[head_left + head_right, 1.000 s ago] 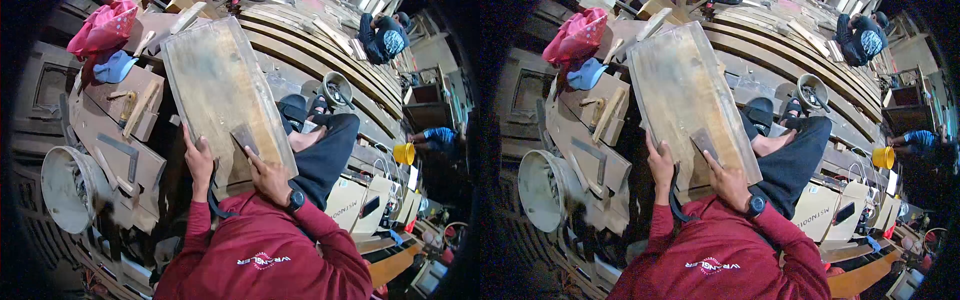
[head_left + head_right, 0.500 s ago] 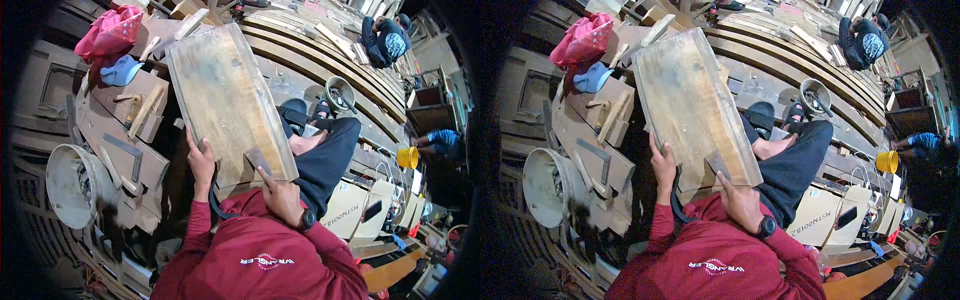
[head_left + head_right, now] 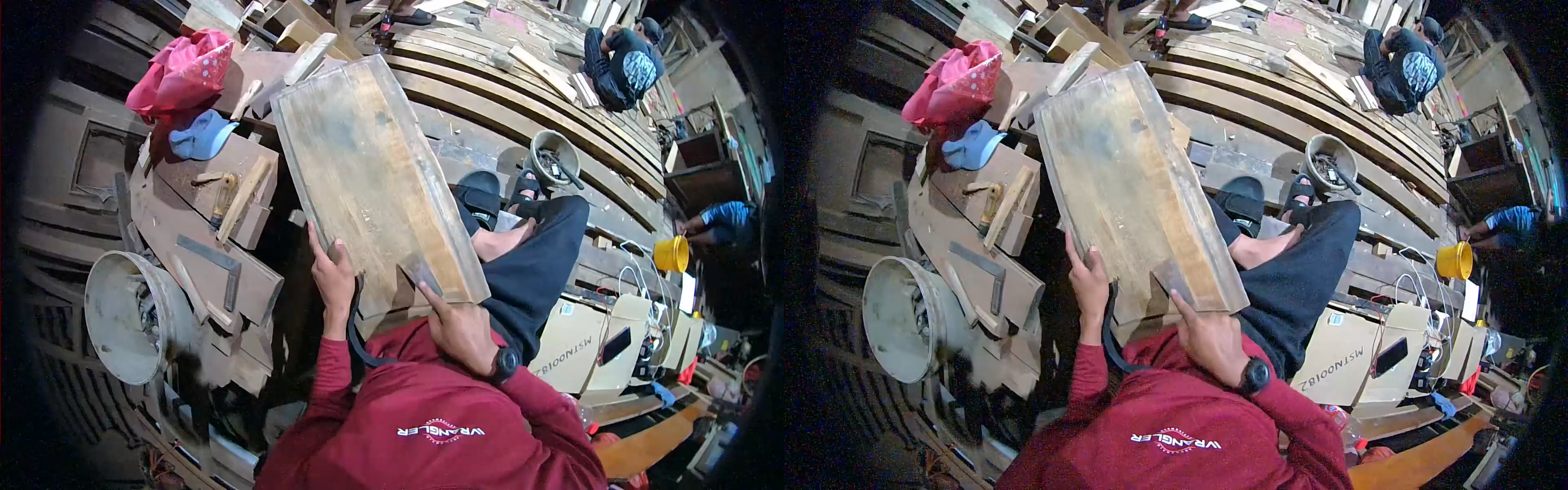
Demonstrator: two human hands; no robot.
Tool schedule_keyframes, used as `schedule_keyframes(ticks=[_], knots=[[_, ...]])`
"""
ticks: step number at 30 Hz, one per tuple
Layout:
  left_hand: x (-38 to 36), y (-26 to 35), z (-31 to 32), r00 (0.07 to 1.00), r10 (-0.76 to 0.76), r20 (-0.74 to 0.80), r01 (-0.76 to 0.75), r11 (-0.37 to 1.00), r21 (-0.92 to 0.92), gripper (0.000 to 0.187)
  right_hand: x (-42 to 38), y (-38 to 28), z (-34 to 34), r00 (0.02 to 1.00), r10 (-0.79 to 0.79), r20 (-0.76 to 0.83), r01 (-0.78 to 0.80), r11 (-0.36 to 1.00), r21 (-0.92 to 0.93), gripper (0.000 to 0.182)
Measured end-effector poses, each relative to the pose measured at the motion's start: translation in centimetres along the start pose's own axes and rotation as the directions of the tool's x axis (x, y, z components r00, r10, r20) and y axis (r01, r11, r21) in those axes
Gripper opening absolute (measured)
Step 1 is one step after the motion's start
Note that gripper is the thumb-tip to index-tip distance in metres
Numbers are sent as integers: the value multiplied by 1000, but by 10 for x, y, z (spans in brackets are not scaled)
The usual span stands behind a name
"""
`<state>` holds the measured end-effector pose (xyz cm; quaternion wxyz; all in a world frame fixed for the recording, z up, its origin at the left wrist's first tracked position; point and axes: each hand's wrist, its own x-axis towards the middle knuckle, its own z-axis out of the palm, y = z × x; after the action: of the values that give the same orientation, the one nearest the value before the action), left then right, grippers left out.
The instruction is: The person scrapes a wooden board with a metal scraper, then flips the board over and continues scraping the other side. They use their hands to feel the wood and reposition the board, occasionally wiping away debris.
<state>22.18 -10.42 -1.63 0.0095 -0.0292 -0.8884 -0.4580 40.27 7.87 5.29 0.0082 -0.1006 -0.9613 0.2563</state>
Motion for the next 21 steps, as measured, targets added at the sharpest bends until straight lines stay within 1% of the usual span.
schedule_keyframes(ticks=[1,3,4,6,8,9,11,14,15,16,18,20,21], knots=[[0,-3,2,999,30,-24,-30,999,20,66,-10,-1,-7,992,77,100,-75,997,-24,57],[1,-5,4,993,98,-70,-93,993,69,64,-8,5,0,996,27,85,-25,999,-31,59],[0,-3,4,997,58,-45,-55,997,58,64,-3,8,9,998,6,68,-4,1000,-30,61],[0,2,-1,1000,-15,3,15,999,44,66,27,9,22,993,-99,-58,100,995,13,63],[1,2,-1,998,-56,20,55,997,45,66,62,0,31,997,-60,39,60,998,0,64],[0,1,-1,996,-80,27,79,996,46,66,73,-2,37,998,-58,24,58,998,9,64],[0,1,-1,999,-48,9,48,998,41,66,89,-7,43,999,-53,-6,53,998,27,62],[0,1,0,1000,14,-24,-13,999,52,65,55,-9,18,997,-25,71,21,998,54,63],[0,1,0,999,17,-32,-16,998,58,64,38,-8,7,991,-3,132,7,1000,-28,64],[-1,-1,2,999,16,-42,-13,998,61,63,19,3,11,996,-41,78,42,999,-12,65],[-1,0,5,1000,1,-28,-1,1000,9,63,-6,3,-3,991,9,132,-11,1000,14,59],[-1,11,1,999,12,-35,-13,999,-39,64,-8,4,0,989,15,150,-12,1000,-21,63],[0,1,3,999,4,-31,-4,1000,2,63,-5,1,4,989,23,144,-19,999,-31,65]])
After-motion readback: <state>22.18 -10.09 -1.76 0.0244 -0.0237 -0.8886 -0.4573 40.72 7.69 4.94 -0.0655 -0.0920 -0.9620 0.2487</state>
